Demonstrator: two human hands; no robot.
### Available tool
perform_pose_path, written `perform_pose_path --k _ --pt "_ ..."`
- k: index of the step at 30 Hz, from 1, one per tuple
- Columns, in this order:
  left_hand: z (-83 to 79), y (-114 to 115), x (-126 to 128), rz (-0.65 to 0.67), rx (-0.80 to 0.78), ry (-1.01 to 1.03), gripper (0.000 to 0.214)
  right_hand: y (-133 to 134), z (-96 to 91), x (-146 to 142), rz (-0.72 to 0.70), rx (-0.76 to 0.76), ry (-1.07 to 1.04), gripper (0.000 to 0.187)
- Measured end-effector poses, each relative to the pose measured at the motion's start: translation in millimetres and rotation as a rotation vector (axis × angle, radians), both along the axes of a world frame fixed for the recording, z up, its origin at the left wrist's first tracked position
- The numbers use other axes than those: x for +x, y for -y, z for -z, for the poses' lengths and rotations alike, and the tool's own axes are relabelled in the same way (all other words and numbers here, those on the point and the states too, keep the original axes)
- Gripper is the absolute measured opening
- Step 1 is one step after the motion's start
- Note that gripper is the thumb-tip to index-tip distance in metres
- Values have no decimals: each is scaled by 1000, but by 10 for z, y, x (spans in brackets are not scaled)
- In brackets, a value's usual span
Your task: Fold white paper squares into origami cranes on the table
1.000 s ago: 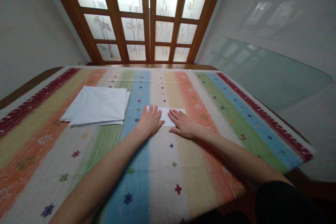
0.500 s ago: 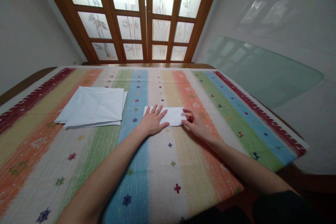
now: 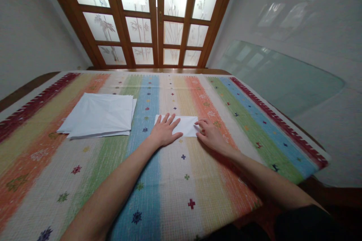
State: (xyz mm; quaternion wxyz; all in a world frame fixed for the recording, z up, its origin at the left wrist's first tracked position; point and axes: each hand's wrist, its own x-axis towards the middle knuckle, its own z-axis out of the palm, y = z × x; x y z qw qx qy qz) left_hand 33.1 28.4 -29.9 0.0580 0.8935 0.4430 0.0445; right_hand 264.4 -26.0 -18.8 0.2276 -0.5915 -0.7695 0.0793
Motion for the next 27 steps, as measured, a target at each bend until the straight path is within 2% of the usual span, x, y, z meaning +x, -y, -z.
perform_pose_path --k 3,6,7,10,12,16,21,27 --pt "-6 15 10 -3 7 5 74 2 -25 -123 -138 101 139 39" --pt "-13 25 12 -2 10 4 72 -8 42 -243 -392 18 266 59" --pt "-16 26 8 -4 9 2 72 -7 76 -265 -436 -24 302 65" --pt "-24 26 -34 -21 4 -11 76 26 157 -253 -456 -97 355 82" --pt "-27 28 -88 -42 -3 -23 79 67 174 -199 -447 -114 362 87" --pt "-30 58 -225 -76 -21 -43 81 113 156 -61 -434 -102 341 72" --pt "-42 128 -357 -90 -22 -55 82 31 139 117 -489 52 320 43" --pt "-64 177 -413 -111 -53 -86 85 46 75 193 -545 174 470 34"
